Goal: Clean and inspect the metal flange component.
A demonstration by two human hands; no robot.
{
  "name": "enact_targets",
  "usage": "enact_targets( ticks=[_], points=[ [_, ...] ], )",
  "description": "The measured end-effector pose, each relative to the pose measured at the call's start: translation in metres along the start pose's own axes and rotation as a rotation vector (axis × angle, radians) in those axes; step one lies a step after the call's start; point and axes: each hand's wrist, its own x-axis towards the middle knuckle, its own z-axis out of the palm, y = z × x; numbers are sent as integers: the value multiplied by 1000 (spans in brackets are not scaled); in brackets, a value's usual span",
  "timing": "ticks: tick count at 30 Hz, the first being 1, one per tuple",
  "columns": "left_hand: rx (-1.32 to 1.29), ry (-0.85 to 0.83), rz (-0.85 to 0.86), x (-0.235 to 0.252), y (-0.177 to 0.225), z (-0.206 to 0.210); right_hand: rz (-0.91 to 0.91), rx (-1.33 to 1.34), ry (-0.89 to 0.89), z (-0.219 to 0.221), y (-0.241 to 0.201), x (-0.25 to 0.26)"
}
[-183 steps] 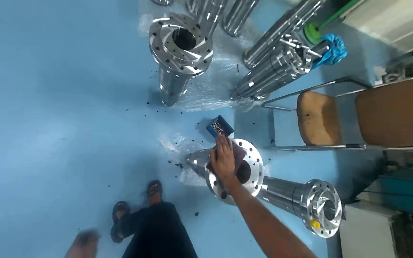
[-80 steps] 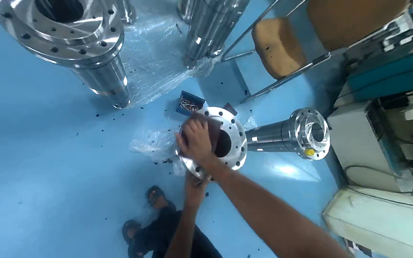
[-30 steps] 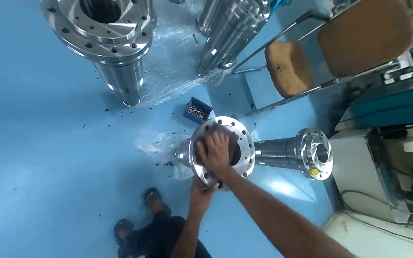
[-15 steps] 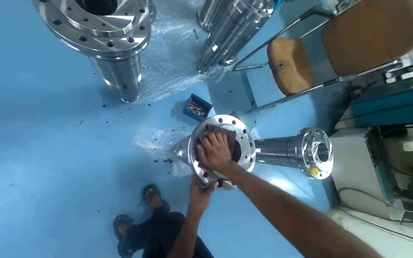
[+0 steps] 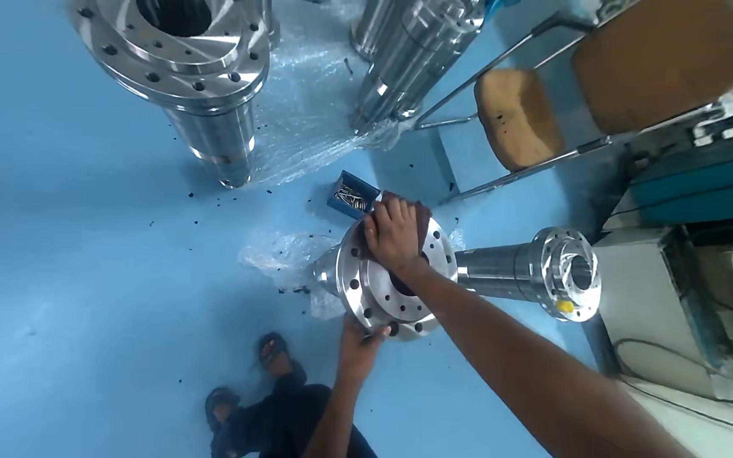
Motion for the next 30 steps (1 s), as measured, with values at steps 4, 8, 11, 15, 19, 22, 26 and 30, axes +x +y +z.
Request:
enact_targets(
  ticks=[4, 8, 11, 15, 19, 22, 26, 30],
  points=[
    [-31, -4, -2, -2, 4, 2, -103, 46, -73, -24, -40, -54],
    [-6, 3, -25, -4, 1, 1, -163, 86, -128, -17, -24, -45],
    [1, 3, -17, -1, 1, 0, -29, 2, -38, -4, -4, -11],
    [-45, 8, 7, -2, 1, 2, -56, -1, -68, -23, -39, -55],
    [-5, 3, -8, -1, 1, 0, -177, 50, -131, -21, -30, -50],
    [18, 8, -21, 0, 2, 1, -32, -14, -47, -7, -5, -17],
    [-7, 1, -4, -1, 4, 1, 7, -52, -24, -19, -36, -53],
    [-29, -2, -2, 0, 2, 1, -91, 24, -106, -21, -31, -53]
  ],
)
